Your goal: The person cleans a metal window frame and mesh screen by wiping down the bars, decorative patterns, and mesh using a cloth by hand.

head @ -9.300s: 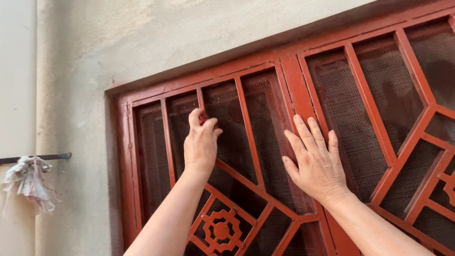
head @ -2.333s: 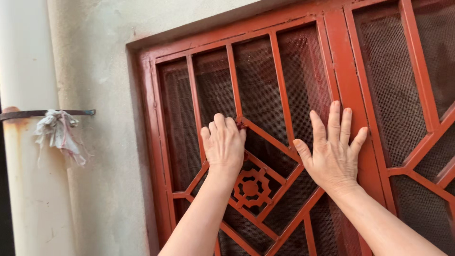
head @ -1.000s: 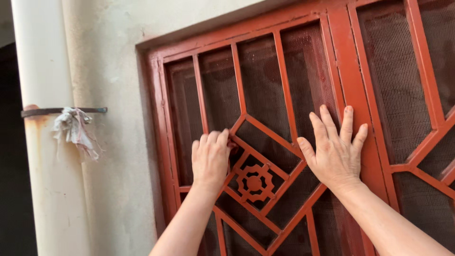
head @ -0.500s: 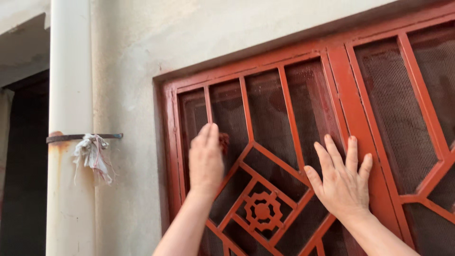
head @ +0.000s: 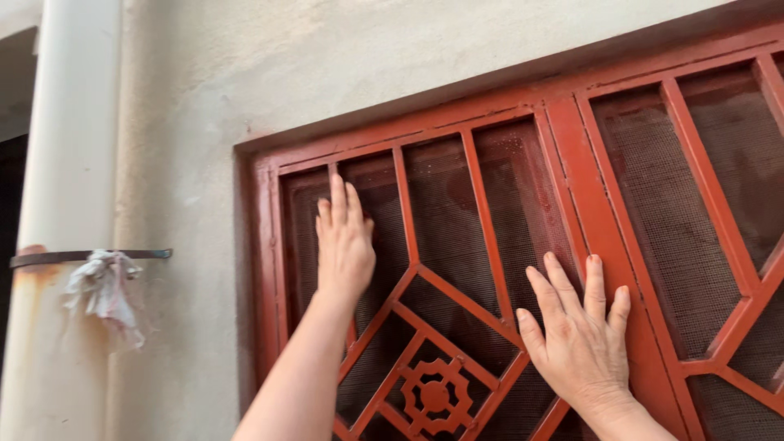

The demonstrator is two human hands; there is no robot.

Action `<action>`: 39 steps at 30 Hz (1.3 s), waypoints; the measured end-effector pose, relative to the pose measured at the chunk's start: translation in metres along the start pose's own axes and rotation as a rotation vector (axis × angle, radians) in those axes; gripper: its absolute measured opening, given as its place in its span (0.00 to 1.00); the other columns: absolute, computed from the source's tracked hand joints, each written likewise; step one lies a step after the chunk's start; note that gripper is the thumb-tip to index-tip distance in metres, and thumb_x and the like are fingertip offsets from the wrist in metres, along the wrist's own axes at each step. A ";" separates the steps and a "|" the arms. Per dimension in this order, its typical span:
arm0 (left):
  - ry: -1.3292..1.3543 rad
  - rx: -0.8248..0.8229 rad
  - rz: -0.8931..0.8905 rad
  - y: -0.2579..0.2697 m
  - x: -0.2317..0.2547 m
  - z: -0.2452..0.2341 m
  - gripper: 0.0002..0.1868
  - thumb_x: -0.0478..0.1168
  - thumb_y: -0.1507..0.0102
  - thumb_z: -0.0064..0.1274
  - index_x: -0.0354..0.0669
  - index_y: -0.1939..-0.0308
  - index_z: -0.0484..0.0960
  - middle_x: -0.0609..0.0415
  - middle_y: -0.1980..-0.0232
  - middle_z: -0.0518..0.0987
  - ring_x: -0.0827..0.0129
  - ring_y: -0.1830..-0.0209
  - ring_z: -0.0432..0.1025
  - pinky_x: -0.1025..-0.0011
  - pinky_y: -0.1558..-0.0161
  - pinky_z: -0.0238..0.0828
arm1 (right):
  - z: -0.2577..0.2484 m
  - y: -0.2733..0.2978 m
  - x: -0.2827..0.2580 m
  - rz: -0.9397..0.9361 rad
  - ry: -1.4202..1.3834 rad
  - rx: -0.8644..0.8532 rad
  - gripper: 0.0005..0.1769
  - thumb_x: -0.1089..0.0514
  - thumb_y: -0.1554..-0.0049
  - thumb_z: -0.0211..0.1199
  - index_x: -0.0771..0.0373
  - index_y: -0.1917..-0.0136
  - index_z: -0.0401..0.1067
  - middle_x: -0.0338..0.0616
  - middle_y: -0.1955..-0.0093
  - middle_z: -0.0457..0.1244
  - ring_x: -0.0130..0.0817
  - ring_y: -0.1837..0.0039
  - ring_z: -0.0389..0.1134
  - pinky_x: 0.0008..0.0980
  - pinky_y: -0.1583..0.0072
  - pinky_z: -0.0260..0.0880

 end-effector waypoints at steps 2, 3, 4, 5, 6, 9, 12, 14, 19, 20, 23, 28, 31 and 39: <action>-0.022 0.012 0.004 -0.018 -0.004 0.001 0.33 0.42 0.28 0.36 0.34 0.21 0.48 0.42 0.16 0.40 0.34 0.22 0.46 0.46 0.26 0.48 | -0.001 0.000 -0.001 0.000 -0.001 0.007 0.34 0.38 0.42 0.46 0.53 0.27 0.60 0.42 0.20 0.48 0.59 0.17 0.34 0.76 0.28 0.32; -0.016 0.010 0.006 -0.027 -0.006 0.002 0.33 0.42 0.28 0.36 0.34 0.21 0.48 0.42 0.16 0.40 0.34 0.22 0.46 0.46 0.26 0.48 | -0.002 0.000 -0.001 -0.004 -0.009 0.013 0.33 0.38 0.42 0.46 0.53 0.27 0.60 0.42 0.20 0.49 0.59 0.17 0.34 0.75 0.27 0.32; 0.008 0.004 -0.003 -0.037 -0.008 0.003 0.33 0.43 0.28 0.37 0.35 0.21 0.48 0.42 0.17 0.39 0.34 0.22 0.45 0.47 0.26 0.47 | -0.003 0.000 -0.001 -0.002 -0.003 0.011 0.33 0.38 0.42 0.46 0.53 0.27 0.60 0.42 0.20 0.49 0.59 0.17 0.34 0.75 0.27 0.32; 0.031 -0.001 -0.013 -0.046 -0.010 0.003 0.33 0.43 0.28 0.37 0.36 0.21 0.47 0.42 0.17 0.38 0.34 0.22 0.45 0.48 0.26 0.46 | -0.004 0.000 -0.001 -0.002 -0.004 0.009 0.33 0.39 0.42 0.46 0.53 0.28 0.61 0.42 0.20 0.49 0.59 0.17 0.34 0.75 0.27 0.32; 0.037 -0.002 -0.013 -0.053 -0.012 0.003 0.33 0.43 0.28 0.37 0.36 0.21 0.47 0.42 0.17 0.38 0.34 0.22 0.45 0.48 0.26 0.46 | -0.004 0.000 -0.001 -0.002 -0.004 0.008 0.33 0.39 0.42 0.47 0.53 0.28 0.61 0.42 0.20 0.49 0.59 0.17 0.34 0.74 0.27 0.32; 0.057 0.019 -0.023 -0.065 -0.017 0.005 0.34 0.42 0.29 0.40 0.38 0.21 0.48 0.44 0.16 0.39 0.36 0.21 0.45 0.50 0.24 0.45 | -0.005 0.001 -0.002 -0.003 -0.029 0.026 0.33 0.39 0.41 0.47 0.53 0.27 0.62 0.42 0.20 0.49 0.59 0.17 0.34 0.73 0.27 0.31; 0.031 0.018 -0.010 -0.065 -0.018 0.008 0.34 0.41 0.29 0.40 0.37 0.21 0.48 0.44 0.17 0.40 0.36 0.21 0.46 0.51 0.24 0.46 | -0.005 0.002 -0.001 -0.018 -0.029 0.035 0.32 0.39 0.41 0.47 0.53 0.27 0.62 0.42 0.20 0.50 0.60 0.16 0.35 0.73 0.26 0.30; 0.008 0.012 0.002 -0.064 -0.018 0.008 0.33 0.40 0.28 0.39 0.39 0.20 0.48 0.43 0.17 0.41 0.36 0.21 0.47 0.53 0.24 0.46 | -0.004 0.001 0.000 -0.018 -0.031 0.029 0.32 0.39 0.41 0.48 0.53 0.27 0.62 0.42 0.20 0.50 0.60 0.17 0.35 0.73 0.26 0.31; 0.000 -0.026 0.041 -0.043 -0.016 -0.001 0.32 0.36 0.29 0.37 0.40 0.20 0.50 0.45 0.16 0.42 0.37 0.22 0.49 0.55 0.25 0.49 | -0.006 0.001 -0.001 -0.021 -0.036 0.026 0.32 0.40 0.41 0.49 0.52 0.28 0.64 0.42 0.20 0.51 0.61 0.16 0.35 0.74 0.26 0.32; 0.005 -0.030 0.058 -0.037 -0.014 -0.003 0.31 0.35 0.29 0.36 0.42 0.21 0.52 0.47 0.16 0.43 0.38 0.22 0.49 0.56 0.25 0.50 | -0.007 0.001 -0.001 -0.019 -0.048 0.025 0.32 0.40 0.41 0.49 0.53 0.28 0.64 0.42 0.20 0.51 0.61 0.17 0.35 0.74 0.26 0.32; -0.023 -0.080 0.063 -0.020 -0.009 -0.008 0.31 0.35 0.29 0.36 0.44 0.21 0.54 0.51 0.16 0.45 0.39 0.21 0.49 0.56 0.24 0.49 | -0.008 0.001 -0.001 -0.021 -0.073 0.023 0.32 0.40 0.41 0.50 0.53 0.28 0.64 0.42 0.20 0.51 0.61 0.17 0.36 0.74 0.26 0.33; 0.012 -0.157 0.037 0.015 -0.002 -0.019 0.30 0.37 0.29 0.37 0.44 0.22 0.54 0.52 0.17 0.45 0.41 0.20 0.46 0.55 0.24 0.47 | -0.009 0.003 0.000 -0.018 -0.104 0.015 0.31 0.40 0.40 0.49 0.54 0.27 0.64 0.41 0.21 0.53 0.61 0.16 0.37 0.74 0.26 0.34; 0.018 -0.197 0.036 0.041 0.005 -0.028 0.30 0.37 0.30 0.37 0.46 0.22 0.56 0.53 0.17 0.46 0.42 0.20 0.45 0.55 0.24 0.45 | -0.010 0.004 -0.001 -0.038 -0.105 0.017 0.33 0.40 0.40 0.48 0.55 0.26 0.63 0.42 0.21 0.54 0.62 0.16 0.37 0.74 0.26 0.34; 0.094 -0.366 -0.070 0.113 0.015 -0.043 0.26 0.40 0.29 0.37 0.50 0.25 0.62 0.58 0.17 0.47 0.48 0.18 0.41 0.54 0.22 0.37 | -0.016 0.018 -0.005 -0.134 -0.075 -0.002 0.40 0.29 0.40 0.44 0.54 0.25 0.60 0.40 0.23 0.55 0.59 0.17 0.43 0.67 0.23 0.37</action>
Point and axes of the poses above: each hand's wrist, its own y-axis away from the middle knuckle, its own z-axis out of the palm, x = y × z, the point moved 5 cm from there along -y, towards the middle knuckle
